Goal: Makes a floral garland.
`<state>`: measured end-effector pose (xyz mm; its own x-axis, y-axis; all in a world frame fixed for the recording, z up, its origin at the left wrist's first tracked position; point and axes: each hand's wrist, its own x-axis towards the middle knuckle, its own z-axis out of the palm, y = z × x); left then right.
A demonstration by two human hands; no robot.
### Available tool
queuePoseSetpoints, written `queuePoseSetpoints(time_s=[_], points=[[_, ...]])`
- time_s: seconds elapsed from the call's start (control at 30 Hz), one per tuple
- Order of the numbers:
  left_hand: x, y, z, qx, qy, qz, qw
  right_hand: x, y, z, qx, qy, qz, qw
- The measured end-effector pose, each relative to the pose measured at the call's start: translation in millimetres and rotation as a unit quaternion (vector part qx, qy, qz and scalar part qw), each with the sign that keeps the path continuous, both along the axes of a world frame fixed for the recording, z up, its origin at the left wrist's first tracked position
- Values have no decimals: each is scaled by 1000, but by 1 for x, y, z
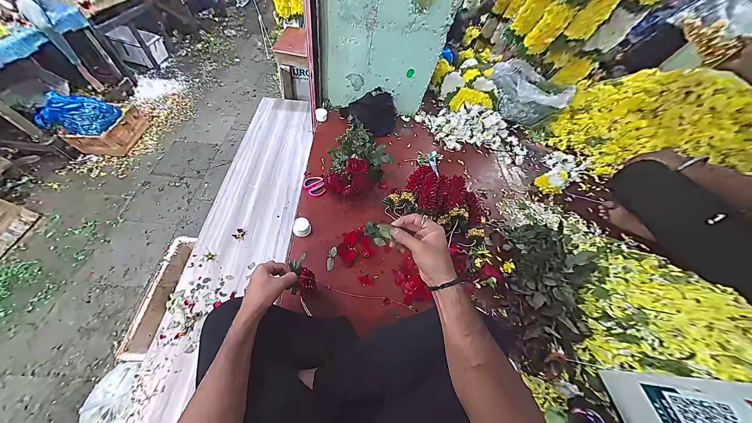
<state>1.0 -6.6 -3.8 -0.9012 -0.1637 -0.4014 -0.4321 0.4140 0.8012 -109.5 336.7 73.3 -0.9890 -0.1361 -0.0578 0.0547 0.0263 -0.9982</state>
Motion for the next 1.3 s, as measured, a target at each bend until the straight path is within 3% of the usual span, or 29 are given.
queuePoseSetpoints(time_s=[0.2, 1.3], points=[[1, 1, 1, -3, 2, 2, 1000, 1, -1, 0, 44, 3, 18, 999], [0, 0, -2, 2, -1, 8, 1000, -1, -3, -7, 18, 9, 9, 1000]])
